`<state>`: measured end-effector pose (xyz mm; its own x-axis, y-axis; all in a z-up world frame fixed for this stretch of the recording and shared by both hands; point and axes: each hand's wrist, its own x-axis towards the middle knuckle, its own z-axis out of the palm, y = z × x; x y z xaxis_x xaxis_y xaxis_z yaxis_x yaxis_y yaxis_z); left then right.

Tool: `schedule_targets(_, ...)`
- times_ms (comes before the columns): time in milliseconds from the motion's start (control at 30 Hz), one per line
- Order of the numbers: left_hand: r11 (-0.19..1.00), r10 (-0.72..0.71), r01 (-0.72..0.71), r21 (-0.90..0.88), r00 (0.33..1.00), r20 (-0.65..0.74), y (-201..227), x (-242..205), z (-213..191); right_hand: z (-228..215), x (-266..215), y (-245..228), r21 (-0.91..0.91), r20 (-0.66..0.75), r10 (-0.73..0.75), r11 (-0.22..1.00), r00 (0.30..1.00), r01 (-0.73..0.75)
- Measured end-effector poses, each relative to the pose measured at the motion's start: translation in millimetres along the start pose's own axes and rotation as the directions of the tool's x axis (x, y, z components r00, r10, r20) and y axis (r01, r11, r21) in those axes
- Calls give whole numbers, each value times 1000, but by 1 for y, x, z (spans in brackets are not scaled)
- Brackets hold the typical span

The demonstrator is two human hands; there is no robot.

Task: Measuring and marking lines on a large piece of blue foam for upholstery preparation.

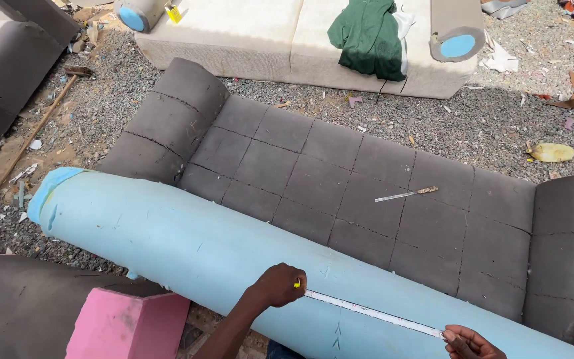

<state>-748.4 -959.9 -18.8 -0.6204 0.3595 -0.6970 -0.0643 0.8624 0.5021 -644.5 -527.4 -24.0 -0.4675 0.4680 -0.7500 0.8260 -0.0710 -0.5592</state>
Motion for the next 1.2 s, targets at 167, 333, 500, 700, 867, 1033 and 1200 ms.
schedule_targets(167, 997, -58, 60, -57, 998, 30, 41, 1, -4, -35, 42, -29, 103, 5, -124, 987, 992, 123)
schedule_targets(333, 982, -111, 126, 141, 987, -115, 26, 28, -44, -69, 72, -37, -115, -88, -325, 942, 941, 315)
schedule_targets(500, 987, -16, 31, 155, 995, -100, 15, 90, -96, -58, 127, -43, -143, -152, -360, 929, 920, 340)
schedule_targets(700, 970, 52, -35, 242, 997, -65, -73, 276, -59, 13, 252, -20, -216, -255, -318, 939, 913, 267)
schedule_targets(867, 980, 128, -121, 160, 991, -32, -138, 333, -2, 32, 332, 54, -404, -176, -308, 889, 935, 217)
schedule_targets(1033, 986, 85, -106, 130, 984, 156, -132, 341, 14, -32, 374, 134, -513, 73, -292, 809, 954, 287)
schedule_targets(1200, 996, -29, 5, 90, 963, 266, -137, 342, 29, -38, 377, 153, -554, 57, -246, 799, 968, 236)
